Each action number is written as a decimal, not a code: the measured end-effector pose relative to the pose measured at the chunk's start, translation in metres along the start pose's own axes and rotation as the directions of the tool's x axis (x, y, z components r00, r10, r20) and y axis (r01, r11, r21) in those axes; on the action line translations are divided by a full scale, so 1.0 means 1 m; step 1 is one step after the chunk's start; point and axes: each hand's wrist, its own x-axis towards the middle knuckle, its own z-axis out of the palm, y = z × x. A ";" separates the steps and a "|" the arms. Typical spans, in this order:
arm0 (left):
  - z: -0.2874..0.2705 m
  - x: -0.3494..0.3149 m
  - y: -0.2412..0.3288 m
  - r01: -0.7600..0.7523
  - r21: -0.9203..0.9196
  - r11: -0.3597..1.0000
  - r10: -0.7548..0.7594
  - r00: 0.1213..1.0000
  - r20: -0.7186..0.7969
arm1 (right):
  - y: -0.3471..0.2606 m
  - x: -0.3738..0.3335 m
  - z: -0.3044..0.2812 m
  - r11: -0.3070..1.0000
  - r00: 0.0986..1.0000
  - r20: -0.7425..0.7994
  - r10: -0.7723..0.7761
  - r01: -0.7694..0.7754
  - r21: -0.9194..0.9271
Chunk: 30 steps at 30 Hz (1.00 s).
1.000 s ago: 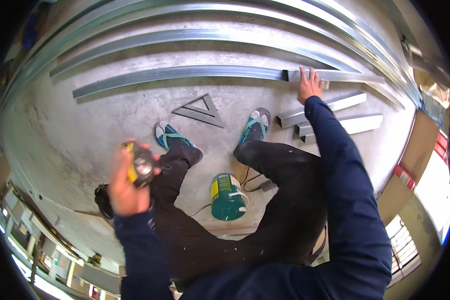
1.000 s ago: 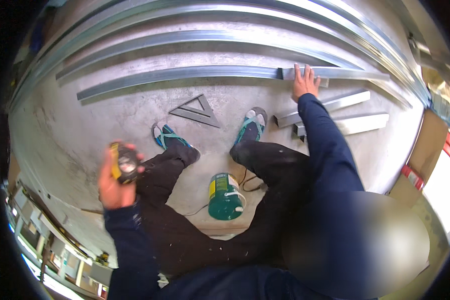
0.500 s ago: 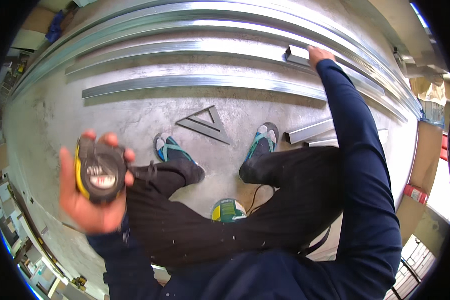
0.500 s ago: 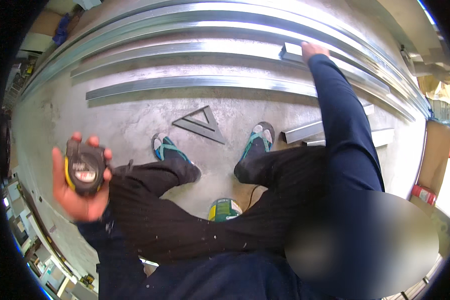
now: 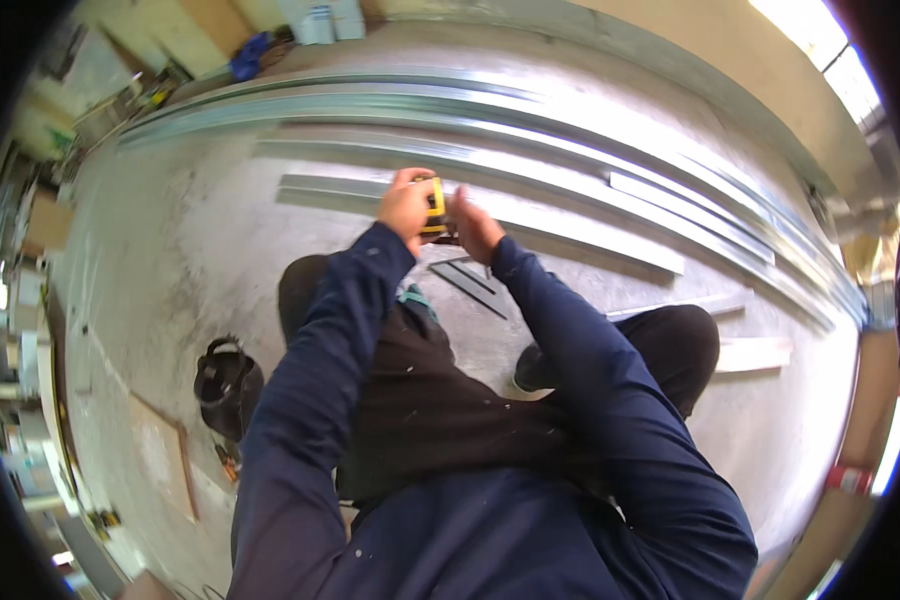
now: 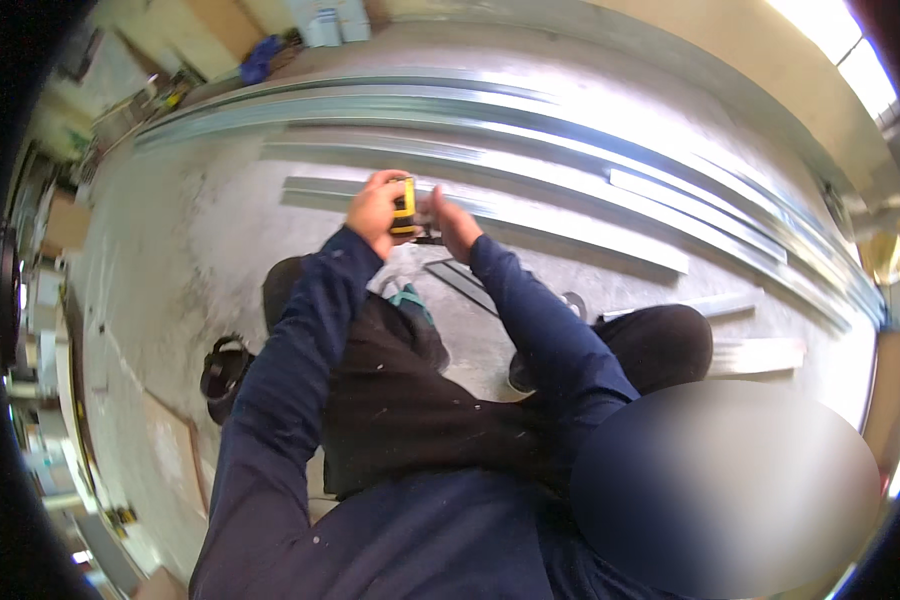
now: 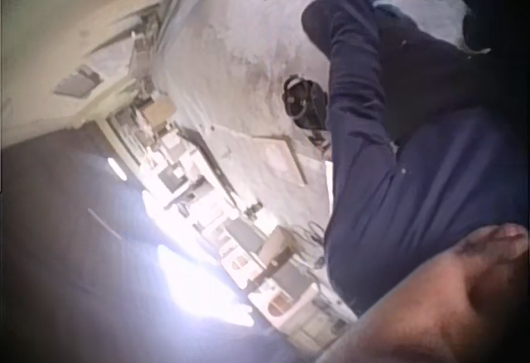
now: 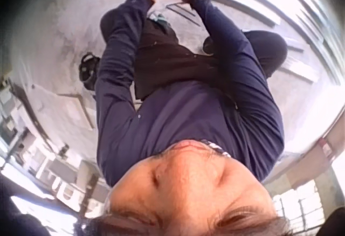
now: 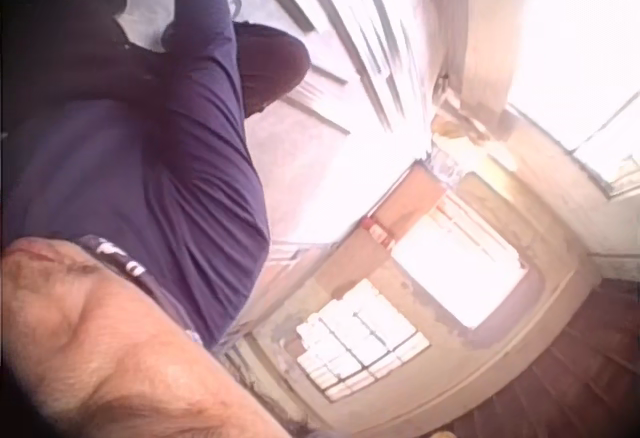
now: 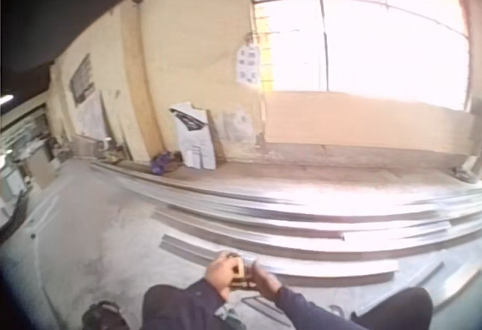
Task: Measuring and cutting metal beams with a square and an angle grinder.
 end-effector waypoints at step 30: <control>-0.164 0.100 0.067 -0.208 0.553 0.807 0.524 0.685 -0.507 | -0.200 -0.053 -0.418 0.039 0.911 -0.333 0.245 -0.353 -0.935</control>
